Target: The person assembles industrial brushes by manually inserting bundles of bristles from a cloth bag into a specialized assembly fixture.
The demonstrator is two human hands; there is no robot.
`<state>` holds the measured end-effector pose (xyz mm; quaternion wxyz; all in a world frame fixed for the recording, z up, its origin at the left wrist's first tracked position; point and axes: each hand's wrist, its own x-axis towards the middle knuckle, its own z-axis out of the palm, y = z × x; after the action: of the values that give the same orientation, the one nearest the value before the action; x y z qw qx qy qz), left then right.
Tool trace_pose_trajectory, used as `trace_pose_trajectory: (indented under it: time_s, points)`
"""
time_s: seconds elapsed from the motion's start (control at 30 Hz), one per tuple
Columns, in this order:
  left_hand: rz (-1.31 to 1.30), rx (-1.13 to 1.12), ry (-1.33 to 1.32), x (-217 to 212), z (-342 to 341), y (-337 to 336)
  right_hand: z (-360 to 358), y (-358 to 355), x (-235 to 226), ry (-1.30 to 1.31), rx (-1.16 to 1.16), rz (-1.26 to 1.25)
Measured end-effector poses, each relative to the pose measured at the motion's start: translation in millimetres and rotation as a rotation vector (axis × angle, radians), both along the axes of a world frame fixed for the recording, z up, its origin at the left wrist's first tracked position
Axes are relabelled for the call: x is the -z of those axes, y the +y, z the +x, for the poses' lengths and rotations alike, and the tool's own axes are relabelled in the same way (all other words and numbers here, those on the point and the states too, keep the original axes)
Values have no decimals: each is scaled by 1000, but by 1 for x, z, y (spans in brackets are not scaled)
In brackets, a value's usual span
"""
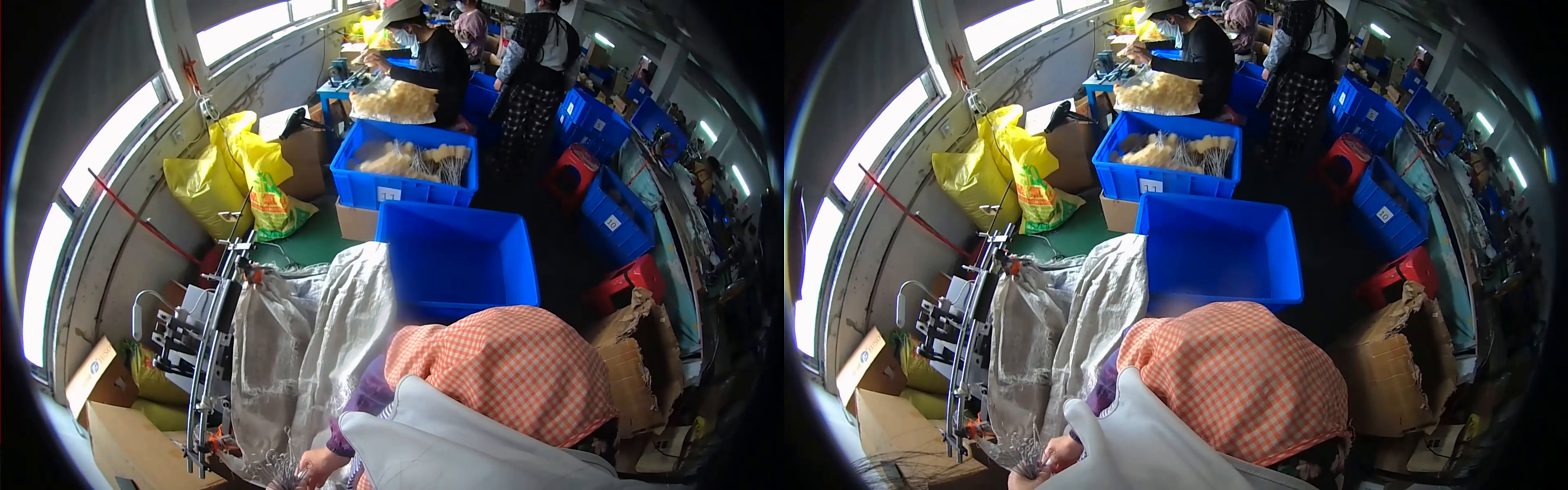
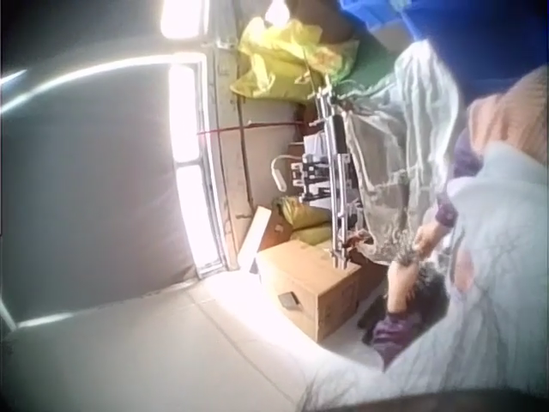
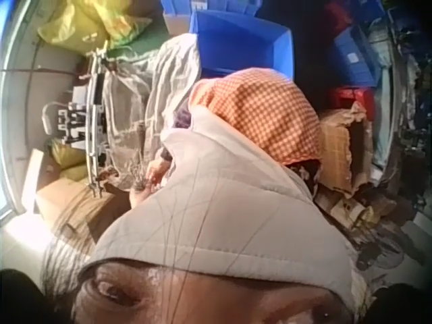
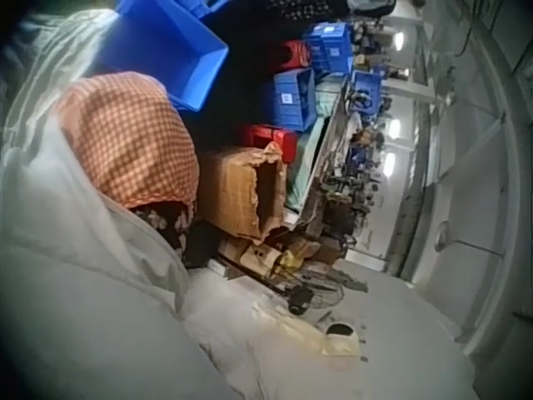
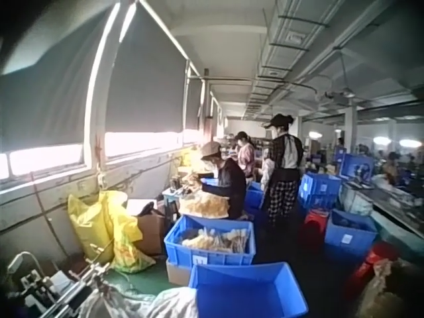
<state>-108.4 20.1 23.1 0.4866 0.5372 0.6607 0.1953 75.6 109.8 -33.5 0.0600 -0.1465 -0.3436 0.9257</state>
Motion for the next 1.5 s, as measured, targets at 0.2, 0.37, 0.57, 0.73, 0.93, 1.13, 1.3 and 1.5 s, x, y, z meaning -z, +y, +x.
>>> trace_pose_trajectory:
  time_s: [0.2, 0.37, 0.57, 0.73, 0.93, 1.13, 1.3, 1.5]
  points:
    - [-56, -27, -10, -3, 26, 17, 34, 32, -7, -22, -37, 81]
    - [-116, -52, -18, -6, 38, 29, 53, 50, -7, -38, -62, 140]
    - [-191, -73, -29, -10, 46, 42, 71, 64, -2, -63, -85, 207]
    - [-254, -104, -37, -18, 48, 45, 80, 72, 1, -81, -116, 263]
    - [-380, 170, 87, -61, 53, 84, 105, 91, -3, -119, -161, 364]
    - [-662, 540, 459, 51, 12, 77, 94, 85, -7, -58, -327, 407]
    - [-656, 535, 721, 102, 56, 100, 70, 49, -1, -38, -508, 425]
    - [-668, 492, 480, 102, 64, 84, 82, 64, 5, -94, -457, 301]
